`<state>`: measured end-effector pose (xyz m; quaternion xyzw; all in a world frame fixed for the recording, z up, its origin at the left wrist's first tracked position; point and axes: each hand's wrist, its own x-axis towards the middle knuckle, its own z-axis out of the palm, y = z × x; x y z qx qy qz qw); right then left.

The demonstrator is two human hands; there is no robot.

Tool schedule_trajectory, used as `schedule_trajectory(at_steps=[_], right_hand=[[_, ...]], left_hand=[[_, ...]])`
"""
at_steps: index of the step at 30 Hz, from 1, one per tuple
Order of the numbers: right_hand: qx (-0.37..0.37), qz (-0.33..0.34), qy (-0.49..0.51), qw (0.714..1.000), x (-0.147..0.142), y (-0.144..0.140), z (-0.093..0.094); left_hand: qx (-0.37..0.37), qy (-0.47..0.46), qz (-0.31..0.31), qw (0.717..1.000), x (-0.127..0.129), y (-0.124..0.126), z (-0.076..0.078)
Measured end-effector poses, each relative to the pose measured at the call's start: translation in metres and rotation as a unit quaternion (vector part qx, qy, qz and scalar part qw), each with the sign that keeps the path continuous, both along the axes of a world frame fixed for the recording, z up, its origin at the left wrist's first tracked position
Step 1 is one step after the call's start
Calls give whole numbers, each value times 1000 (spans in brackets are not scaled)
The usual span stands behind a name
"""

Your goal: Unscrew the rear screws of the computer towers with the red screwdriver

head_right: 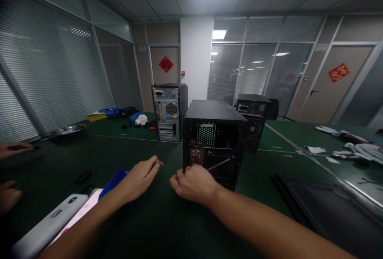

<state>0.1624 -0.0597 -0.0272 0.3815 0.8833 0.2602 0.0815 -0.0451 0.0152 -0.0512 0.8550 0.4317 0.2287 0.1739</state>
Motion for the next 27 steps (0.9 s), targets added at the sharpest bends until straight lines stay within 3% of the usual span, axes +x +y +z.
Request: schedule_trajectory(at_steps=[3, 7, 11, 15, 20, 23, 27], right_hand=[[5, -5, 15, 1000, 3, -5, -3], [18, -73, 47, 996, 5, -3, -7], [21, -119, 67, 990, 2, 1, -10], [26, -142, 81, 986, -1, 0, -14], [48, -100, 83, 990, 10, -4, -22], [81, -67, 105, 989, 19, -8, -24], [158, 26, 174, 972, 33, -26, -21]], left_hand=[[21, -110, -58, 992, 21, 0, -4], [67, -234, -113, 963, 47, 1, 7], [72, -330, -126, 933, 68, 4, 25], [30, -421, -109, 900, 82, 11, 33], [63, -493, -104, 862, 90, 11, 32], [115, -492, -93, 858, 95, 9, 32], [150, -485, -74, 858, 98, 11, 34]])
